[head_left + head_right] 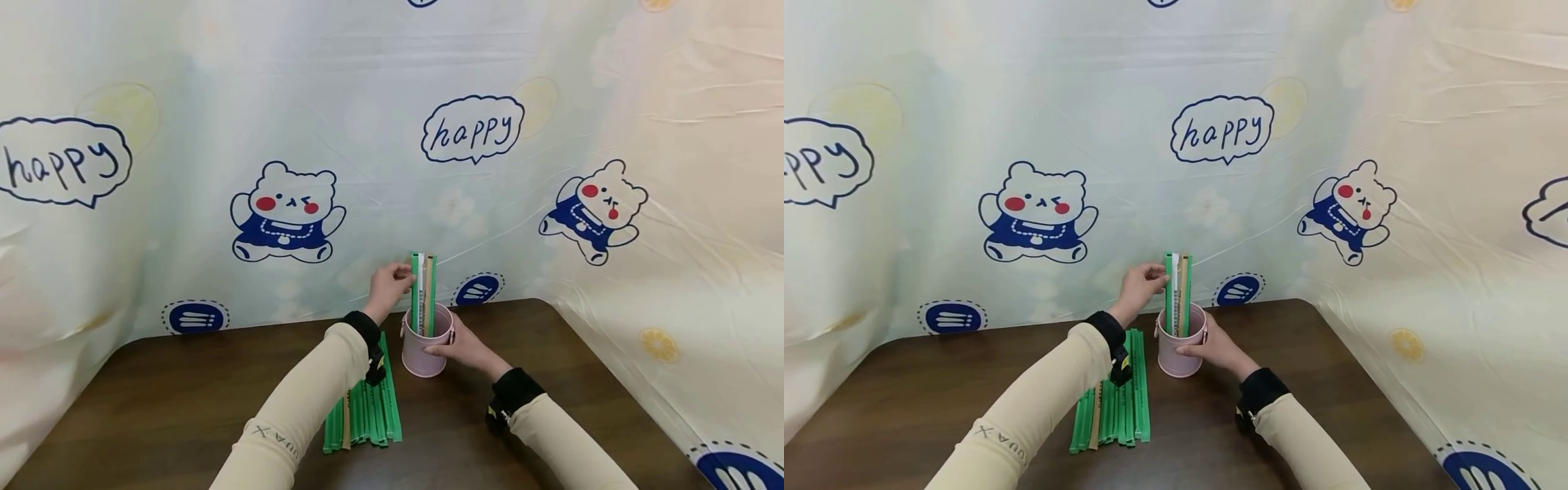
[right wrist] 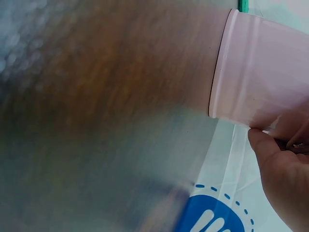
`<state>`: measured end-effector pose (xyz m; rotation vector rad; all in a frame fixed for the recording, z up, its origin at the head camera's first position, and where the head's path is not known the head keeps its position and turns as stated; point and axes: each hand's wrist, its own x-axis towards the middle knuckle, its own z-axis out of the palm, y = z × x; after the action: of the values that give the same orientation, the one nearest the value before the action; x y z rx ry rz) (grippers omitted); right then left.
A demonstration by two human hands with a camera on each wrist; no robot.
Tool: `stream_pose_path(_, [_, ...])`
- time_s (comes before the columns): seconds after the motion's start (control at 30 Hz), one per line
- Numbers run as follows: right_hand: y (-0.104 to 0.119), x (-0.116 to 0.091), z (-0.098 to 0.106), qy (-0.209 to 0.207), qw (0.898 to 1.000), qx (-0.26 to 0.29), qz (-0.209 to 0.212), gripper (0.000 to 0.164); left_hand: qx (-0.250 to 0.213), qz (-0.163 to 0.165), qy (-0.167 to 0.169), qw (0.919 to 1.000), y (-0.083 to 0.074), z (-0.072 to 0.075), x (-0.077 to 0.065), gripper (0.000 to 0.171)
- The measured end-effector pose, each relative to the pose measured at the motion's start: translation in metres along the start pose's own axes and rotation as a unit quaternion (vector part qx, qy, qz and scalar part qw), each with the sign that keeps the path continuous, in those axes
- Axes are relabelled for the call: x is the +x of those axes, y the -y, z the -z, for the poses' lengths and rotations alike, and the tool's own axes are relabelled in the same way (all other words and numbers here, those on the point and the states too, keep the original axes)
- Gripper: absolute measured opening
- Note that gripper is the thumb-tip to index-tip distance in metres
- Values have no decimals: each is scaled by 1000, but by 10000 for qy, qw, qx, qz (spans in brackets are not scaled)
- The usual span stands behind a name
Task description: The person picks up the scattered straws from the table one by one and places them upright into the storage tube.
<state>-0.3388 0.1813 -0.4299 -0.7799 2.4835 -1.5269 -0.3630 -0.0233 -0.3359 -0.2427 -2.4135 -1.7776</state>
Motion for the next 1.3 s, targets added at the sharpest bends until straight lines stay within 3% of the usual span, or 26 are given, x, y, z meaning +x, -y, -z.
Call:
stream_pose_path(0.33, [1, 1, 1, 14, 10000, 10, -60, 96, -37, 222, 185, 9996, 7, -6, 3, 37])
stream_pose_path(0.57, [5, 8, 4, 7, 9996, 82, 279, 94, -58, 184, 192, 9996, 2, -4, 5, 42])
stream_pose_path(0.77, [0, 1, 1, 28, 9999, 24, 114, 95, 129, 249, 374, 9989, 4, -7, -1, 44])
stream_pose_path(1.1, [4, 9, 5, -45, 9998, 40, 178, 97, 633, -54, 310, 9975, 2, -6, 8, 37])
stream_pose_path(1.3, [1, 3, 2, 12, 9999, 74, 115, 97, 775, -159, 348, 9963, 9, -9, 3, 39])
